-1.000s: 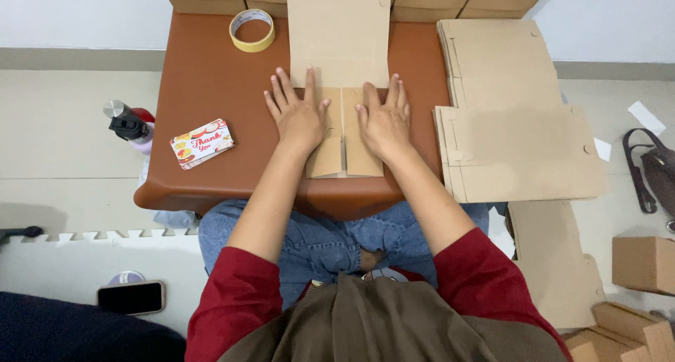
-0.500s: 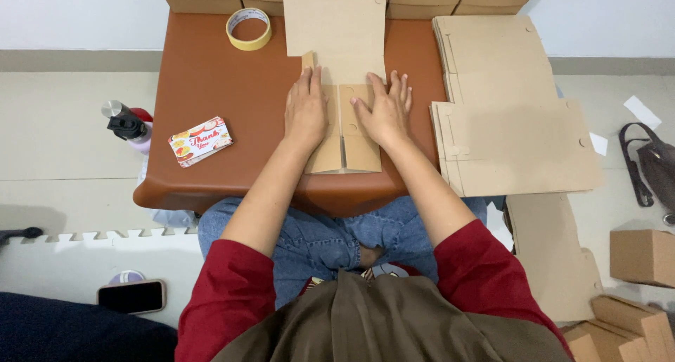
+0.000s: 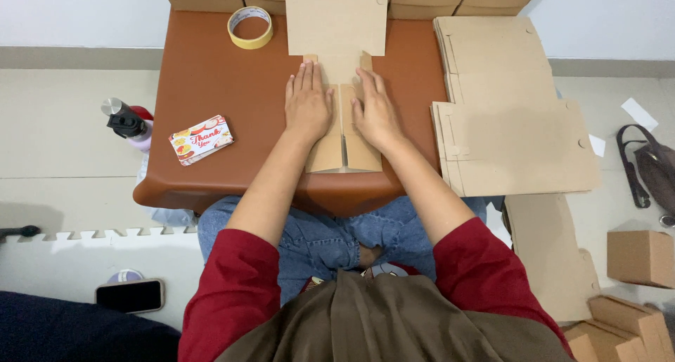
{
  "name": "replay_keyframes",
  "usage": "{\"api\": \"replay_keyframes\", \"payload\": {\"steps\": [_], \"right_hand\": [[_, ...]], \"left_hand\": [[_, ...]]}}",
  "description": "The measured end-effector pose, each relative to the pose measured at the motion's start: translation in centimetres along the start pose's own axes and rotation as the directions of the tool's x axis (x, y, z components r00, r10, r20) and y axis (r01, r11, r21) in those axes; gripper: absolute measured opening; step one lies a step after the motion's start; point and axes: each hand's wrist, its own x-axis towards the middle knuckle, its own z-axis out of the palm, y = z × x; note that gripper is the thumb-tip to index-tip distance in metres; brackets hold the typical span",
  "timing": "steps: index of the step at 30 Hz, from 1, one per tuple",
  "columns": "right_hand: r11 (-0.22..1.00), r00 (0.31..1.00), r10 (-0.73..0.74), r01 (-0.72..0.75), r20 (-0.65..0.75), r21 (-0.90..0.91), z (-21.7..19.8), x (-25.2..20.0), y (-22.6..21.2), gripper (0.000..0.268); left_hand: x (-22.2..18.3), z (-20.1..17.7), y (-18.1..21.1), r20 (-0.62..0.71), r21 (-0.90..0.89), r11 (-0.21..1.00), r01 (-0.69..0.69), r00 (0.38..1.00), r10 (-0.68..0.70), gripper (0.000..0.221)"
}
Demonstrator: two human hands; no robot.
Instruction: Assembling a cardboard box from a flat template by folding along scored lines and tucking flaps.
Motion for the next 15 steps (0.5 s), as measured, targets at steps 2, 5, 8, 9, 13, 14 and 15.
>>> {"api": "replay_keyframes", "payload": {"steps": [2,5,8,9,13,14,15], "right_hand": [[0.995,0.999,-0.026,0.028,0.024,-0.092,0.4,0.7,0.5,0.056],[0.976,0.997,-0.038,0.051,0.063,-0.210,0.7,1.9,0.7,0.057],[0.961,0.999,-0.009,0.023,0.053,-0.274,2.0,4.1,2.2,0.061],[0.952,0.999,0.005,0.006,0.035,-0.307,2.6,5.0,2.8,0.064],[0.952,0.999,0.047,-0.039,0.019,-0.305,2.4,5.0,2.6,0.066],[0.949,0.999,0.048,-0.040,0.021,-0.313,2.4,5.0,2.6,0.066],[0.946,0.998,0.050,-0.040,0.023,-0.322,2.3,5.0,2.6,0.067]], "left_hand": [[0.6,0.5,-0.4,0.009,0.019,1.000,-0.005,1.000,0.005,0.060],[1.2,0.8,-0.9,0.014,0.044,0.999,-0.014,1.000,0.013,0.062],[2.1,1.1,-1.3,0.007,0.053,0.998,-0.019,1.000,0.019,0.064],[2.5,1.2,-1.4,0.003,0.056,0.998,-0.015,1.000,0.015,0.064],[2.7,2.0,-1.9,-0.008,0.058,0.998,-0.003,1.000,0.003,0.066],[2.9,2.3,-2.1,-0.012,0.071,0.997,-0.002,1.000,0.003,0.067],[3.2,2.6,-2.2,-0.017,0.084,0.996,-0.001,1.000,0.002,0.068]]}}
